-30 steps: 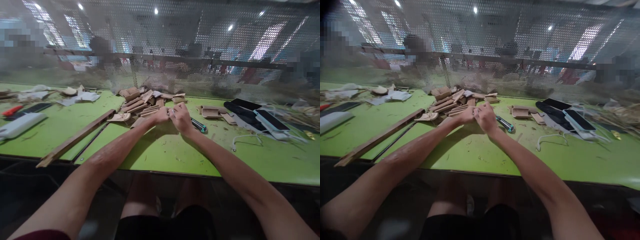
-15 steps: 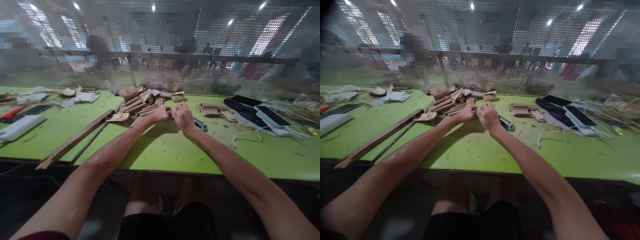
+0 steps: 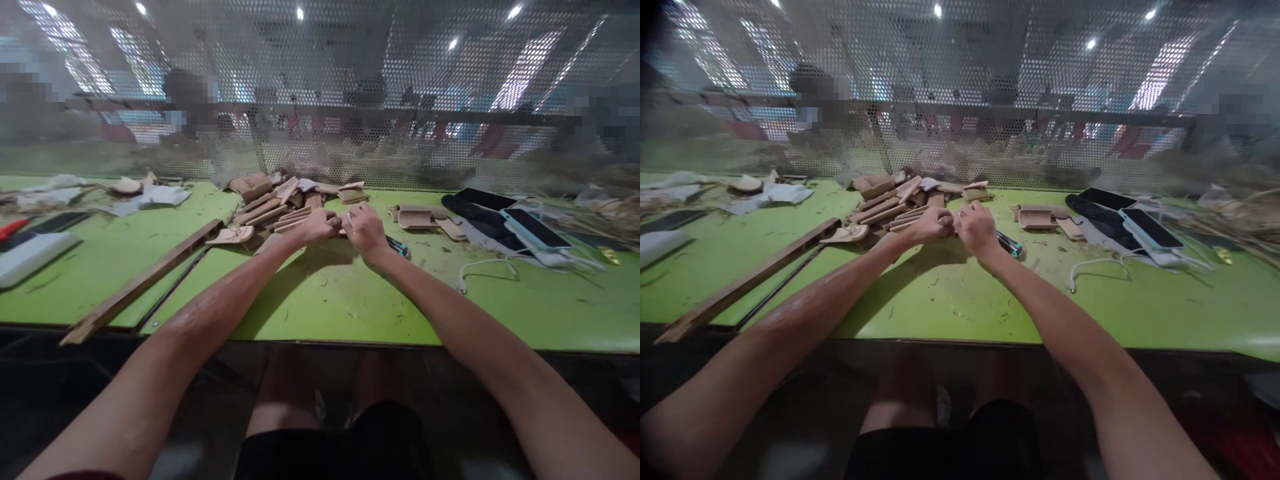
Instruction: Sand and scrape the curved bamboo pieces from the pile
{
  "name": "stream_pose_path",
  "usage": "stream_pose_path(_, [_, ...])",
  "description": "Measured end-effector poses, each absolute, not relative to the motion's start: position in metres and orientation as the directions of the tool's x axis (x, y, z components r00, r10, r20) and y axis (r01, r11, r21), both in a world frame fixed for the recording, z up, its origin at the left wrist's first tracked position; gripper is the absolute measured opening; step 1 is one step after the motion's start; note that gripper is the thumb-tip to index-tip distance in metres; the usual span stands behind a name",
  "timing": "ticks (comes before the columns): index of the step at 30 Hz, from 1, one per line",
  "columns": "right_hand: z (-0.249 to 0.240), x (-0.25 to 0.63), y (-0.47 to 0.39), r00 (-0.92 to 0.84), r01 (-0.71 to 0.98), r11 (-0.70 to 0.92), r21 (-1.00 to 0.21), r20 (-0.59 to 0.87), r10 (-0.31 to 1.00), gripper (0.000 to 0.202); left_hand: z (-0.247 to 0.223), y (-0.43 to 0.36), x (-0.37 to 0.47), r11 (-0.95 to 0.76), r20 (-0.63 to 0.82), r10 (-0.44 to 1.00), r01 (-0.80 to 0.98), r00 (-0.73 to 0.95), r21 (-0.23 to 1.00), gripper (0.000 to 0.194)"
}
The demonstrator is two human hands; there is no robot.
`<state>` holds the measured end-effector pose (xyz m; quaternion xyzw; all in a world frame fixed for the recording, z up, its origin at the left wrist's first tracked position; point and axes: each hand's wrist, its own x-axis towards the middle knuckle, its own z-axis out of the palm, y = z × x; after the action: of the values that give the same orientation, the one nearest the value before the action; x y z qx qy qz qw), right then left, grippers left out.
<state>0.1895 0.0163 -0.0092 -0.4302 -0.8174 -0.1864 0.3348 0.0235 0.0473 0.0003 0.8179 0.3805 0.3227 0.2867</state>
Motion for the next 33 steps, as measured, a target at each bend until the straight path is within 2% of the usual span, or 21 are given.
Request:
stream_pose_path(6, [-0.0108, 0.1883, 0.0176, -0.478, 0.732, 0.681, 0.039, 0.741, 0.471, 0.036, 0.0006, 0.0477, 0.0257, -0.545, 0.339, 0.817, 0.435, 0.466, 0.717, 0.014])
stream_pose_path(10, [-0.0125, 0.1917, 0.0211, -0.409, 0.783, 0.622, -0.006, 0.749, 0.522, 0.036, 0.0007, 0.0466, 0.0249, -0.518, 0.294, 0.819, 0.413, 0.493, 0.749, 0.016])
stream_pose_path(16, [-0.0126, 0.1906, 0.0178, -0.422, 0.796, 0.603, 0.047, 0.757, 0.498, 0.034, 0.0036, 0.0446, 0.0248, -0.558, 0.331, 0.792, 0.390, 0.513, 0.732, 0.016])
stream_pose_path(20, [-0.0115, 0.1908, 0.0179, -0.383, 0.811, 0.586, -0.009, 0.748, 0.542, 0.033, 0.0012, 0.0471, 0.0249, -0.531, 0.293, 0.809, 0.422, 0.509, 0.734, 0.015])
stream_pose_path(25, [-0.0094, 0.1858, 0.0162, -0.465, 0.746, 0.666, 0.025, 0.735, 0.493, 0.034, -0.0031, 0.0512, 0.0242, -0.577, 0.348, 0.787, 0.411, 0.509, 0.706, 0.017])
stream_pose_path(30, [-0.0084, 0.1879, 0.0178, -0.399, 0.771, 0.635, -0.049, 0.741, 0.541, 0.031, -0.0019, 0.0512, 0.0243, -0.574, 0.320, 0.784, 0.426, 0.532, 0.699, 0.016])
stream_pose_path(33, [-0.0081, 0.1882, 0.0180, -0.457, 0.730, 0.683, -0.019, 0.729, 0.510, 0.029, -0.0006, 0.0510, 0.0253, -0.585, 0.341, 0.782, 0.427, 0.521, 0.690, 0.014])
